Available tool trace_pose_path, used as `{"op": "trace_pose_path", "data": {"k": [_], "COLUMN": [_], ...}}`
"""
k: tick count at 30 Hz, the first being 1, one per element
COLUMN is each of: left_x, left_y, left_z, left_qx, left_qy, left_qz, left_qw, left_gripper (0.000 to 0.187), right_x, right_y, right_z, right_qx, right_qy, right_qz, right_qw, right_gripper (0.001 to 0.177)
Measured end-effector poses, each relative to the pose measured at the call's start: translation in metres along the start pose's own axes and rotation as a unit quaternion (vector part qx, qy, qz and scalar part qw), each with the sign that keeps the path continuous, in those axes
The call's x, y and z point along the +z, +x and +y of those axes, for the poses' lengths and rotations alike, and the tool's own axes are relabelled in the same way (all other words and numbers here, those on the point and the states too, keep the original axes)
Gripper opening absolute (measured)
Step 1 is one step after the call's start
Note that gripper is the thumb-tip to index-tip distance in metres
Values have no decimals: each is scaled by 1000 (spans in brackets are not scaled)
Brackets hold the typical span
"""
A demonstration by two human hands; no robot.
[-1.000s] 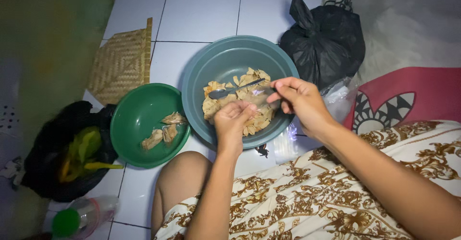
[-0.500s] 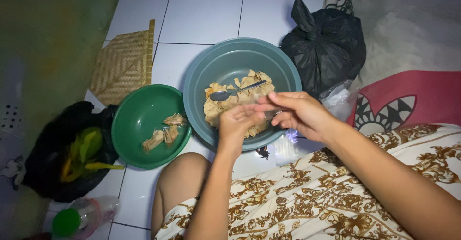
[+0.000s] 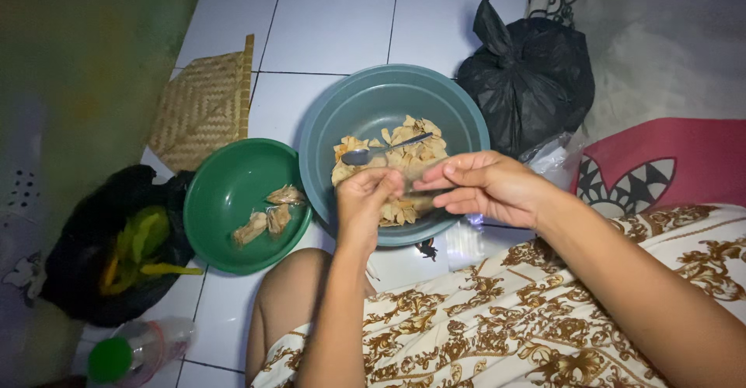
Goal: The person scoops dried food slices from a large blue bowl into small clear plastic bags using a spoon, then places the filled bags into a green bowl. The process is repeated multiple times throughout the clip.
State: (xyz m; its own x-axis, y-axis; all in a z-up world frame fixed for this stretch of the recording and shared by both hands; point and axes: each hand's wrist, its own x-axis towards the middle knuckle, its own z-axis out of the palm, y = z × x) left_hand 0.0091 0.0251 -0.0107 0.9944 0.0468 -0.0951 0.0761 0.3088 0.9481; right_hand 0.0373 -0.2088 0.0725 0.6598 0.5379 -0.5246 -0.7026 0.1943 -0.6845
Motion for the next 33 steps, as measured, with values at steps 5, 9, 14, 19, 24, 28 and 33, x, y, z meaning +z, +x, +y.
{"op": "trace_pose_path", "data": {"k": [5,9,14,19,24,28,33], "left_x": [-5,-5,6,-9,-13,1,-9], "left_y": [1,-1,-1,0,-7,-14,-10], "left_z": [-1,12,11,30,55,49,37], "left_qx": [13,81,37,18,-72,-139,-132], "left_qy": [23,41,-7,-96,64,114,161], "left_qz": [66,35,9,11,-252,-366,-396], "left_qw": [997,995,999,995,963,913,894], "left_gripper": [29,15,15,36,42,45,34], "right_x": [-2,1,16,19,19,18,22], "right_y": [2,2,0,-7,0,3,2], "right_z": [3,2,3,-2,17,21,3], "right_qx": [-4,-6,15,5,-9,27,12], "right_qy": [42,75,142,-62,-307,-314,-385], "right_qz": [-52,-84,-126,-1,-62,-113,-152], "right_qw": [998,994,982,998,950,942,910], "right_gripper": [40,47,58,58,60,56,50]}}
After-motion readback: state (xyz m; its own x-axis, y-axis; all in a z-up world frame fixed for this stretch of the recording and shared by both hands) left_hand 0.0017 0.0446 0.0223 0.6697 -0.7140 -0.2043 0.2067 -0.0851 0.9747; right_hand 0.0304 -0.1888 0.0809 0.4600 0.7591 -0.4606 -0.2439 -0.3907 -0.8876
